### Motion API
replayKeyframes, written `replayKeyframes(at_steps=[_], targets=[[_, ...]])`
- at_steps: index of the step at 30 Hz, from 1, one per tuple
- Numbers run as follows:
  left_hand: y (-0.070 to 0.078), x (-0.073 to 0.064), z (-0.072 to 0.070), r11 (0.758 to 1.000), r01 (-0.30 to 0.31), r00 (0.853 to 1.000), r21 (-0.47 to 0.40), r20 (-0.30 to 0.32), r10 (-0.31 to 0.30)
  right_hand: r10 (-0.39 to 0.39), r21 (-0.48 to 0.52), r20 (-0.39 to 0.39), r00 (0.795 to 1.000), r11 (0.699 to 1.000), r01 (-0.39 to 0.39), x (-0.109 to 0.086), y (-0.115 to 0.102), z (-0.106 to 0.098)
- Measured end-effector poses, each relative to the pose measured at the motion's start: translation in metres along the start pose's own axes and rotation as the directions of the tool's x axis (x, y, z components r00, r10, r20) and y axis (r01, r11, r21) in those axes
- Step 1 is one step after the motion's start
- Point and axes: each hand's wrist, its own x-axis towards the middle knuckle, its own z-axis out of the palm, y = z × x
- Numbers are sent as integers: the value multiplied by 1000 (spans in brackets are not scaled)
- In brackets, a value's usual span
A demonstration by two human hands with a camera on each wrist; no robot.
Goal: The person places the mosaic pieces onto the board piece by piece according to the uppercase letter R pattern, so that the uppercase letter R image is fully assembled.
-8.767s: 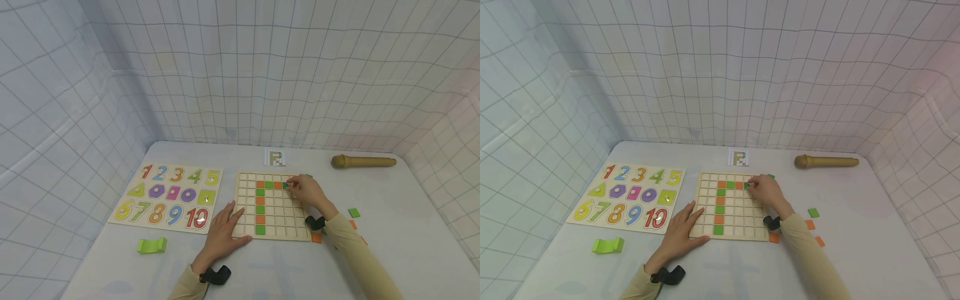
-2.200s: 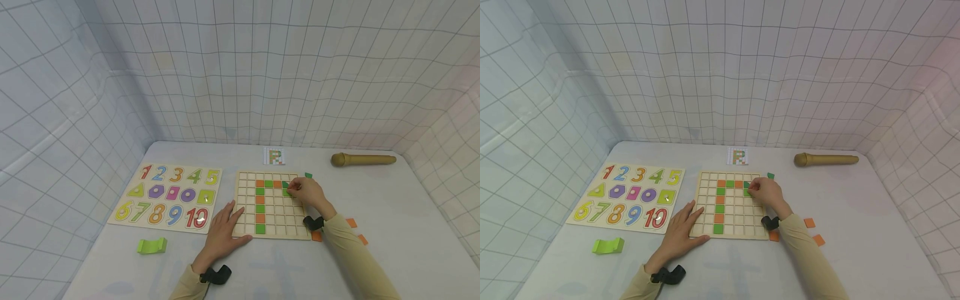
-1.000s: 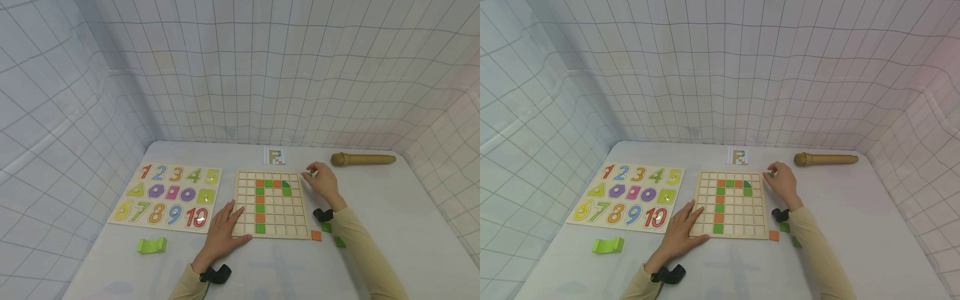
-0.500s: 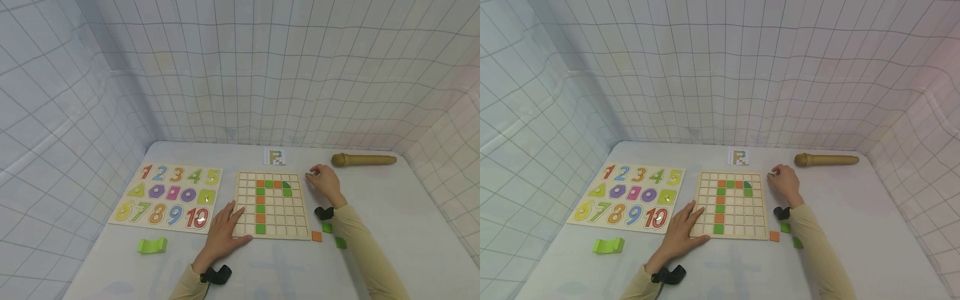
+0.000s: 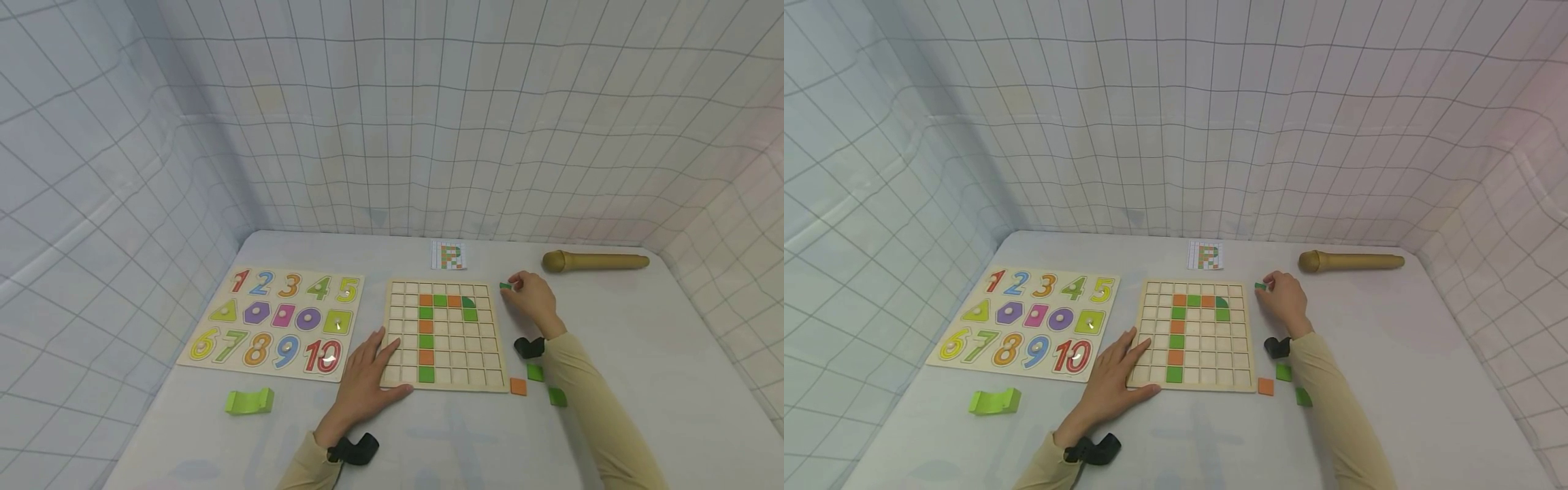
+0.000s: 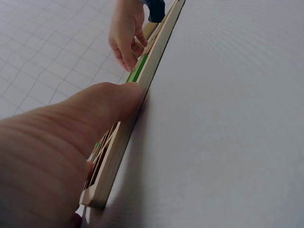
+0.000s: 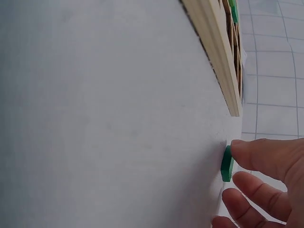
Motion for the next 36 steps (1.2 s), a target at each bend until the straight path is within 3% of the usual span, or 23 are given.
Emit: replayKeyframes(at_steps=[11, 20, 30, 36], targets=[[-1, 0, 1, 1000, -15, 1000, 4, -14, 15, 19, -34, 51, 999, 999, -17, 1, -1, -2], [-1, -1, 1, 1000, -18, 1000, 0, -15, 18, 50, 34, 83, 995, 998, -52, 0, 1, -2], [-1, 0, 1, 1000, -22, 1000, -7, -19, 22, -18, 111, 14, 1000, 994, 16, -8, 5, 1], [-2, 0, 1, 999, -43, 998, 0, -39, 43, -75, 188, 18, 997, 980, 70, -15, -2, -1]])
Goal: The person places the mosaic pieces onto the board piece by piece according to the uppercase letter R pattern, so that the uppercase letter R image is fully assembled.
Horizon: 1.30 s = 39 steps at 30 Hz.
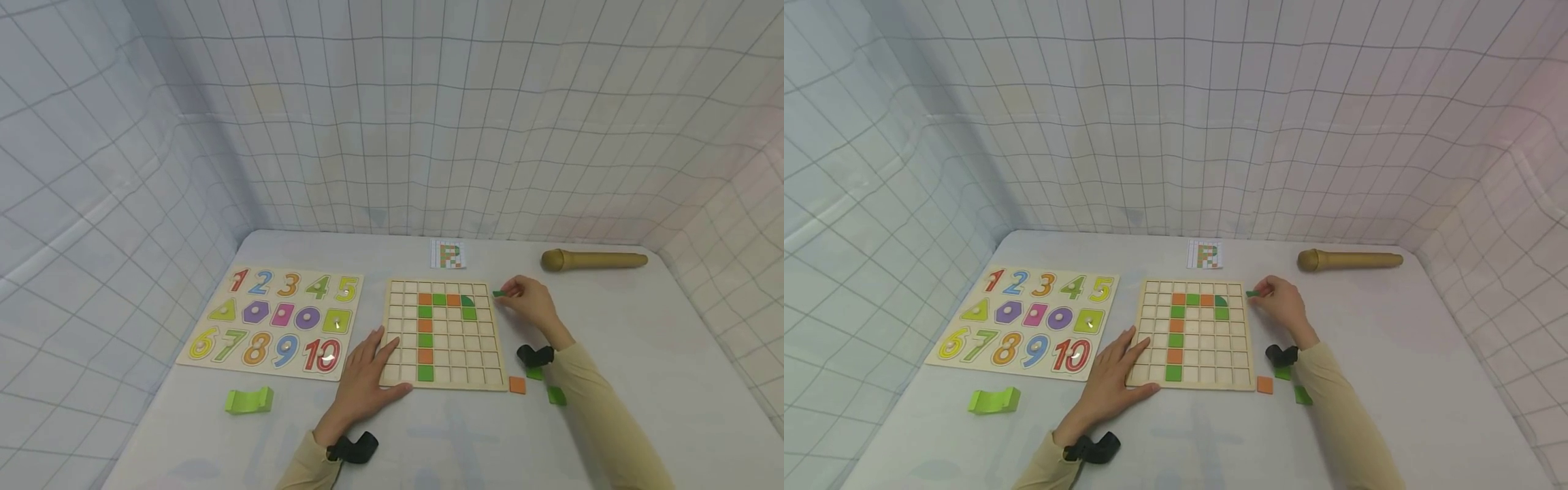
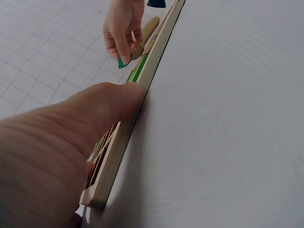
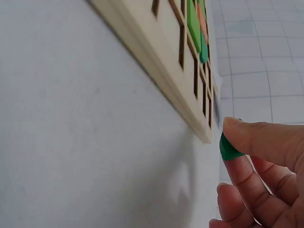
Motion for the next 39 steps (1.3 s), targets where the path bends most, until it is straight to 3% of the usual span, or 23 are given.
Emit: replayKeyframes(at_steps=[5, 9, 16, 21, 26, 31, 39], targets=[[1, 0, -1, 1000, 5, 1000, -2, 4, -5, -31, 82, 77, 997, 996, 25, -6, -12, 1], [1, 1, -1, 1000, 18, 1000, -4, 18, -18, -83, 127, 166, 983, 990, 62, -10, -21, 4], [2, 1, -2, 999, 33, 999, 1, 34, -33, -169, 175, 321, 932, 978, 117, -12, -25, 12], [2, 0, -2, 1000, 31, 999, 0, 31, -31, -240, 174, 378, 894, 967, 186, -12, -27, 14], [1, 0, -2, 1000, 30, 999, -8, 30, -30, -272, 156, 409, 871, 961, 226, -11, -30, 15], [1, 1, -2, 1000, 31, 999, -6, 33, -31, -284, 161, 421, 862, 958, 237, -10, -32, 17], [1, 1, -2, 998, 64, 996, -10, 68, -63, -250, 155, 402, 881, 967, 204, -10, -32, 22]])
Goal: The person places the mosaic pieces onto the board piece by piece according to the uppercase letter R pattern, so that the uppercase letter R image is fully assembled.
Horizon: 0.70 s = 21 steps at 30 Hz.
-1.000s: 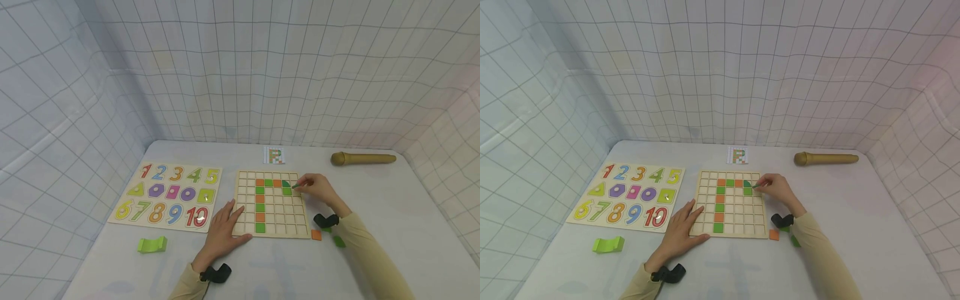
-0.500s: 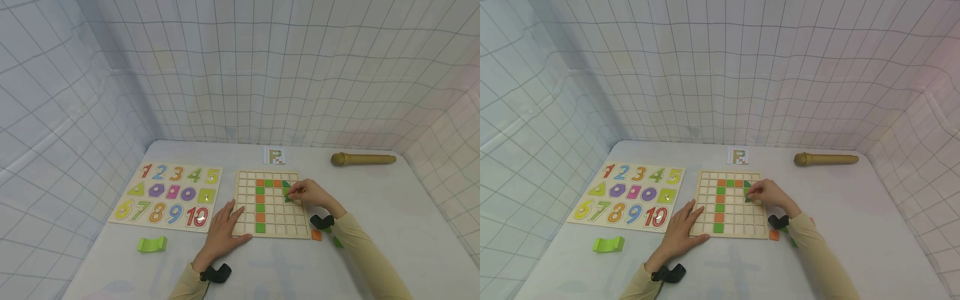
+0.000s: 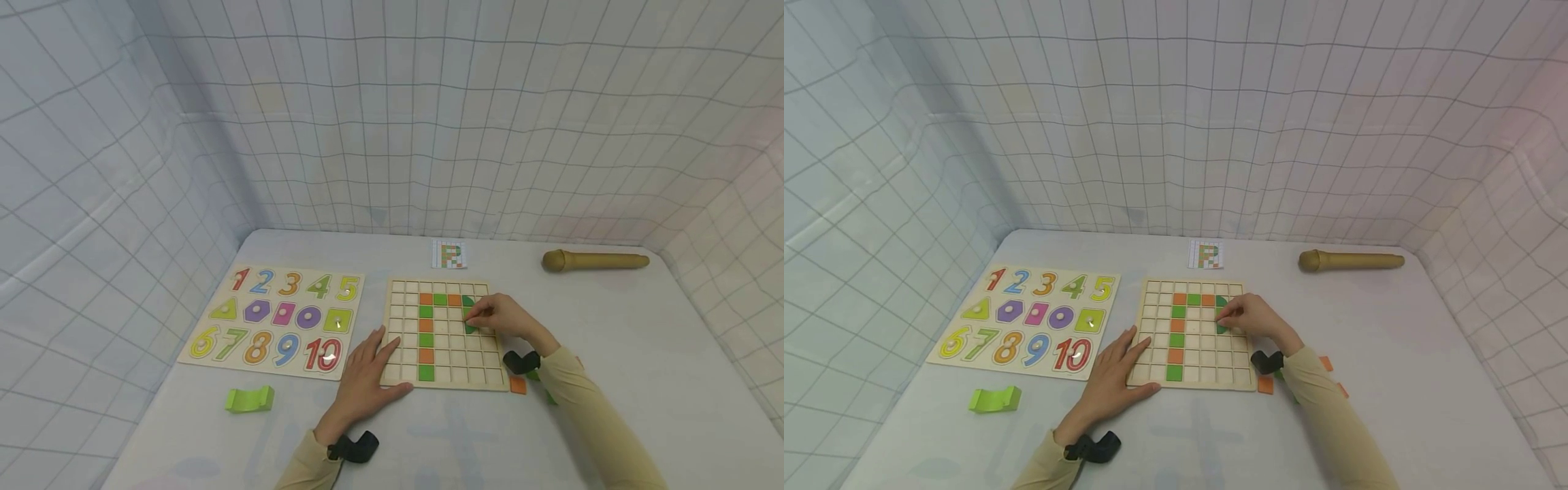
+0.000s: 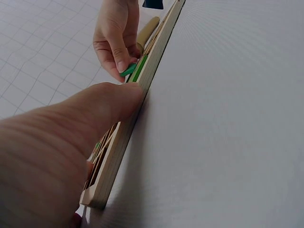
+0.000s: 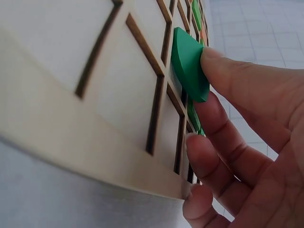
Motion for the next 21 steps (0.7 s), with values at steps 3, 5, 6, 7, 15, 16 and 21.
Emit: replayKeyframes(at_steps=[3, 5, 6, 7, 15, 16, 21], targets=[[0, 0, 0, 1000, 4, 1000, -1, 3, -4, 5, -2, -16, 1000, 1000, -5, 0, 0, 1], [1, 0, 0, 1000, 3, 1000, 1, 2, -3, 6, -11, -26, 1000, 1000, -7, -1, 0, 2], [1, 0, 0, 1000, 3, 1000, 2, 3, -3, 7, -16, -31, 1000, 1000, -7, -1, 0, 2], [1, 0, 0, 1000, 3, 1000, 4, 2, -3, 5, -25, -36, 999, 1000, -6, -1, 0, 3], [1, 0, 0, 1000, -3, 1000, 14, 0, 3, -19, -54, -45, 999, 998, 16, -2, 0, 5], [1, 0, 0, 1000, -3, 1000, 14, -1, 3, -23, -54, -40, 999, 998, 20, -2, 1, 5], [1, 0, 0, 1000, -5, 1000, 14, -5, 5, -35, -53, -27, 999, 998, 33, -4, 1, 4]])
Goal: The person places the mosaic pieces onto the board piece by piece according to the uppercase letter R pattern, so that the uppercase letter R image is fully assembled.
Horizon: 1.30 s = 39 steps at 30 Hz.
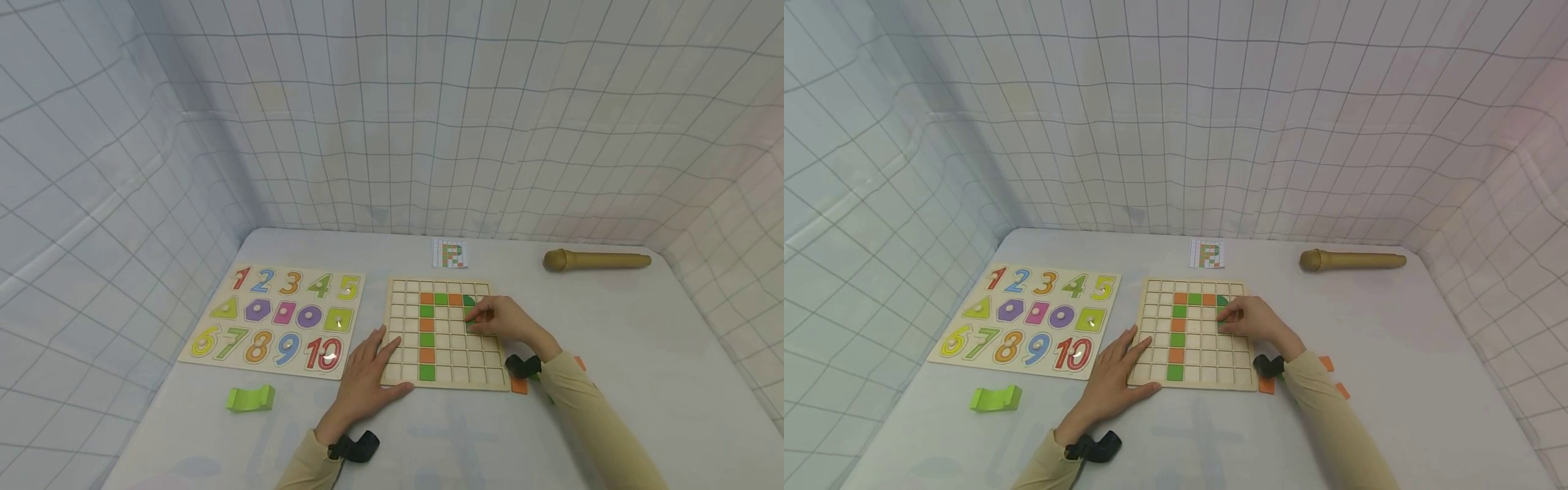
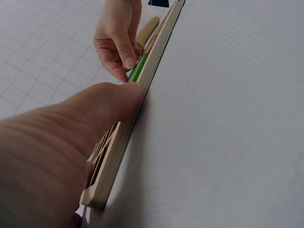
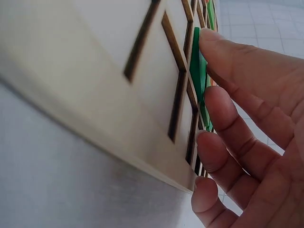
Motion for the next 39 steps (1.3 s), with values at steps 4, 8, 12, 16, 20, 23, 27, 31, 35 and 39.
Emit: replayKeyframes(at_steps=[4, 8, 12, 16, 20, 23, 27, 31, 35, 39], targets=[[0, 0, 0, 1000, 2, 1000, -3, 1, -2, -9, -1, -1, 1000, 1000, 9, -3, 0, -1], [0, 0, 1, 1000, -7, 1000, -1, -3, 7, -6, -12, -18, 1000, 1000, 6, -6, -1, -2], [-1, 0, 2, 1000, -31, 999, 3, -27, 31, -12, -19, -51, 999, 1000, 11, -10, -1, -3], [-1, 0, 2, 999, -43, 998, 2, -40, 43, -36, -25, -104, 994, 999, 34, -16, -1, -5], [0, 0, 2, 999, -32, 999, 2, -24, 33, -76, -50, -167, 983, 996, 69, -25, -1, -7], [0, 0, 1, 1000, -25, 1000, 0, -16, 25, -85, -72, -213, 973, 995, 71, -32, -1, -8], [1, 0, 0, 1000, -27, 999, -3, -20, 27, -107, -105, -285, 953, 991, 80, -43, -1, -10], [1, 0, -1, 1000, -29, 999, -7, -24, 29, -132, -151, -356, 925, 985, 82, -54, 1, -12], [1, 0, -1, 1000, -26, 999, -7, -24, 26, -154, -195, -404, 902, 978, 79, -67, 4, -13], [1, 0, -1, 1000, -23, 999, -4, -24, 23, -165, -233, -434, 885, 970, 67, -78, 8, -15]])
